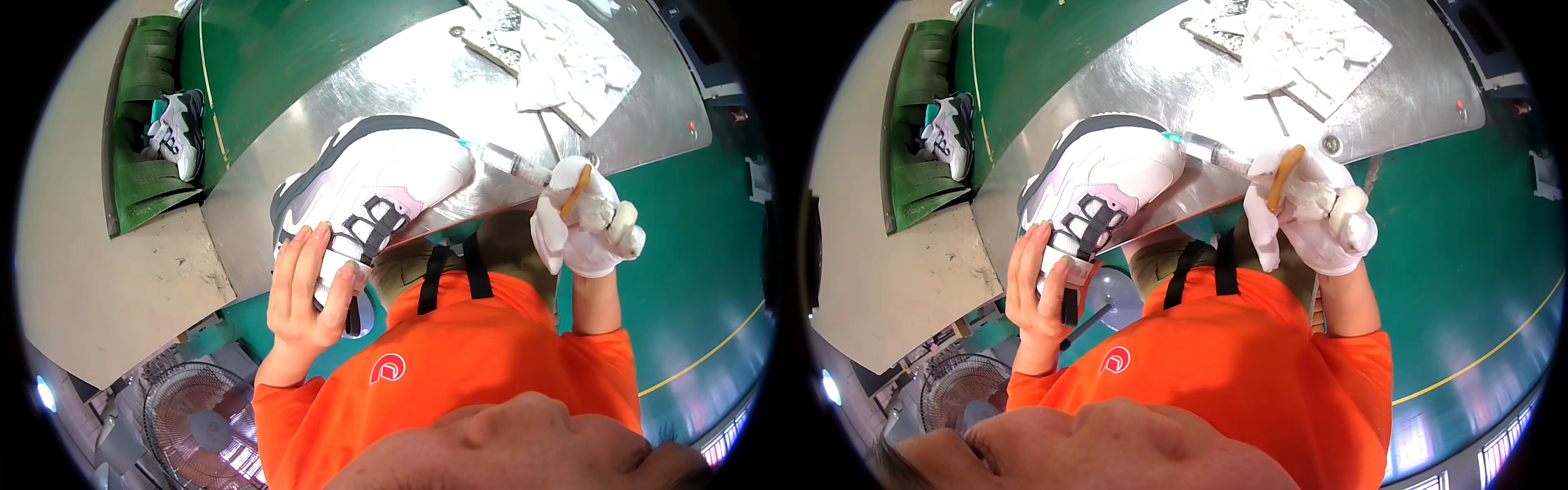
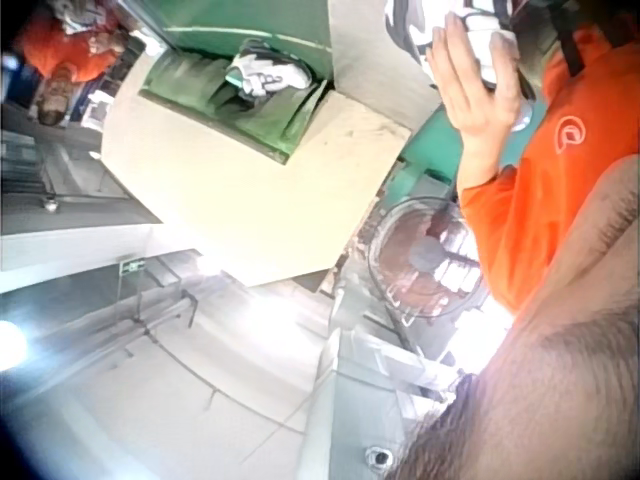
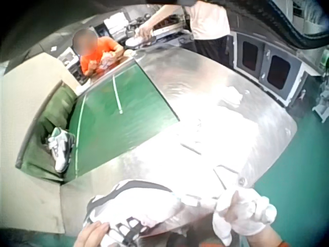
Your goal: The person uses a brush to scrub the upper and side panels of a white and pink sneaker. They repeatedly rotate the shoe to access different areas and wipe the surface with a cloth. The person handles multiple sneakers, moving them between a metal workbench and a green conveyor belt.
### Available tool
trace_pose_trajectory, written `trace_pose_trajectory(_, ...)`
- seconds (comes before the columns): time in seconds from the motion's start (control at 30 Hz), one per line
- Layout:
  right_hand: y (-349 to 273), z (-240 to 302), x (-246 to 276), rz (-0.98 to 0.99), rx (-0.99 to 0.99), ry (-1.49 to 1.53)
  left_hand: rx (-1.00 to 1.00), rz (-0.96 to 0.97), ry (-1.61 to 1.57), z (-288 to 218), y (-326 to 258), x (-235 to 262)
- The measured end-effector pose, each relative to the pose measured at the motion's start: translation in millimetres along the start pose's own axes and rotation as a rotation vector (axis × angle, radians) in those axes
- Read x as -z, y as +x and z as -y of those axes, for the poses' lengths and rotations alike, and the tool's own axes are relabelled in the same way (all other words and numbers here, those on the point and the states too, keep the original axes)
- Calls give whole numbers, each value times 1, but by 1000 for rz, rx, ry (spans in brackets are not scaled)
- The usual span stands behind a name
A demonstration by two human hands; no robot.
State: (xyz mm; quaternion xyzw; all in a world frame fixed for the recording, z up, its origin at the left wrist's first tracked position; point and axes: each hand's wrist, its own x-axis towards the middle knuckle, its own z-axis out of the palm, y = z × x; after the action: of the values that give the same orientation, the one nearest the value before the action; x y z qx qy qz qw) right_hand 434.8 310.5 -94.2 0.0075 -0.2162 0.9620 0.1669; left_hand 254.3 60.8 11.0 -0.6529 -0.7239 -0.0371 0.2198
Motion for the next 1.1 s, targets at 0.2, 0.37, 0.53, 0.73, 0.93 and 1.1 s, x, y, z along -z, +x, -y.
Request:
trace_pose_trajectory(0.2, -10, -6, -5, -15, 67, 35, -25, -40, 11, -1, -4, -5)
trace_pose_trajectory(0.37, -17, -8, -12, -57, 81, -22, -36, -44, 14, -3, -6, -5)
trace_pose_trajectory(0.53, -20, -5, -29, -143, 79, -108, -42, -82, 25, -3, -6, -8)
trace_pose_trajectory(0.73, -20, 1, -54, -253, 45, -313, -45, -92, 32, -2, -7, -8)
trace_pose_trajectory(0.93, -16, 5, -74, -266, 8, -344, -36, -103, 18, 0, -7, -8)
trace_pose_trajectory(1.1, -15, 4, -91, -307, -38, -421, -21, -104, 5, 2, -5, -7)
